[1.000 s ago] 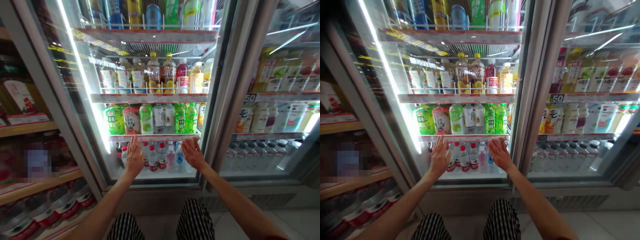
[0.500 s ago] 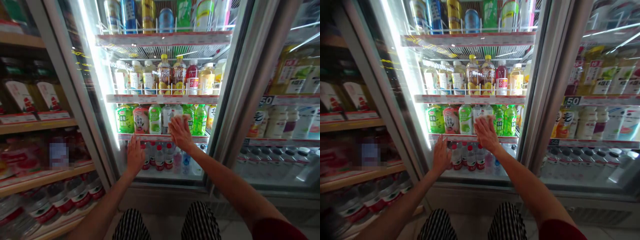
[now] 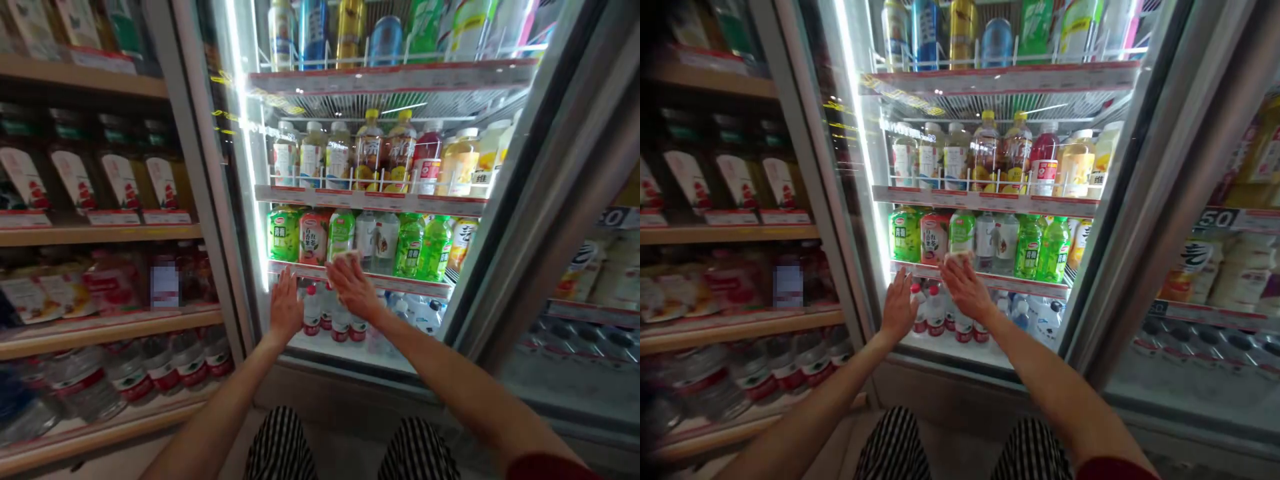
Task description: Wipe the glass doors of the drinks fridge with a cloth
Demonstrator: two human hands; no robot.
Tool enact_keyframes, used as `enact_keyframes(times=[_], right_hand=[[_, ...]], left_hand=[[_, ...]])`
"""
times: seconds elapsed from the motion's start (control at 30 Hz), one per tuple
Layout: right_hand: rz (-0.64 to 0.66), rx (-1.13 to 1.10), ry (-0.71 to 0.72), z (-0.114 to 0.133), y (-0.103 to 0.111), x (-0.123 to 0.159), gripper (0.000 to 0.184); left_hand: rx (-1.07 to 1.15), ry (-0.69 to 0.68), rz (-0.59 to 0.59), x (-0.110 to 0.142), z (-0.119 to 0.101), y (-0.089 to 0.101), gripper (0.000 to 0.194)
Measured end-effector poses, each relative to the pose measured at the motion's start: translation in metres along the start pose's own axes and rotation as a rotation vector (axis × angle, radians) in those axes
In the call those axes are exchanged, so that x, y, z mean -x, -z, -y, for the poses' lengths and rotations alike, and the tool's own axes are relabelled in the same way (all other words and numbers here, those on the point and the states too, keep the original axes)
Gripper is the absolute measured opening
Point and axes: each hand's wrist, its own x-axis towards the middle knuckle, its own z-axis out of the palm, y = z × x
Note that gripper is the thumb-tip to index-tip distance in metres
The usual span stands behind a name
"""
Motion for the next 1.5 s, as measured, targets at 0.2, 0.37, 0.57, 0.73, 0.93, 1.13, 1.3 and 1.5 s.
enact_keyframes(times=[0.2, 0.37, 0.57, 0.73, 0.93, 1.13, 1.3, 1.5], right_hand=[[-0.014, -0.034, 0.109, 0.014, -0.015, -0.017, 0.047], [-0.069, -0.063, -0.048, 0.023, -0.025, -0.041, 0.053], [-0.029, -0.109, 0.154, 0.039, -0.038, -0.035, 0.049], [-0.039, -0.130, -0.004, 0.034, -0.036, -0.037, 0.052], [-0.017, -0.155, 0.163, 0.032, -0.036, -0.042, 0.050], [-0.038, -0.117, 0.049, 0.033, -0.036, -0.073, 0.049], [0.009, -0.194, 0.249, 0.050, -0.051, -0.076, 0.047], [-0.046, -0.172, 0.055, 0.052, -0.058, -0.113, 0.049]], left_hand=[[-0.070, 0.036, 0.030, -0.003, 0.014, 0.006, 0.057], [-0.102, 0.028, 0.050, -0.006, 0.020, 0.009, 0.057], [-0.112, 0.014, 0.044, -0.007, 0.026, 0.012, 0.058], [-0.101, 0.001, 0.022, -0.013, 0.026, 0.013, 0.060], [-0.089, 0.043, 0.035, -0.015, 0.034, 0.017, 0.062], [-0.084, 0.072, 0.016, -0.019, 0.047, 0.025, 0.062], [-0.108, 0.086, 0.014, -0.019, 0.064, 0.035, 0.061], [-0.107, 0.126, -0.004, -0.022, 0.080, 0.041, 0.061]])
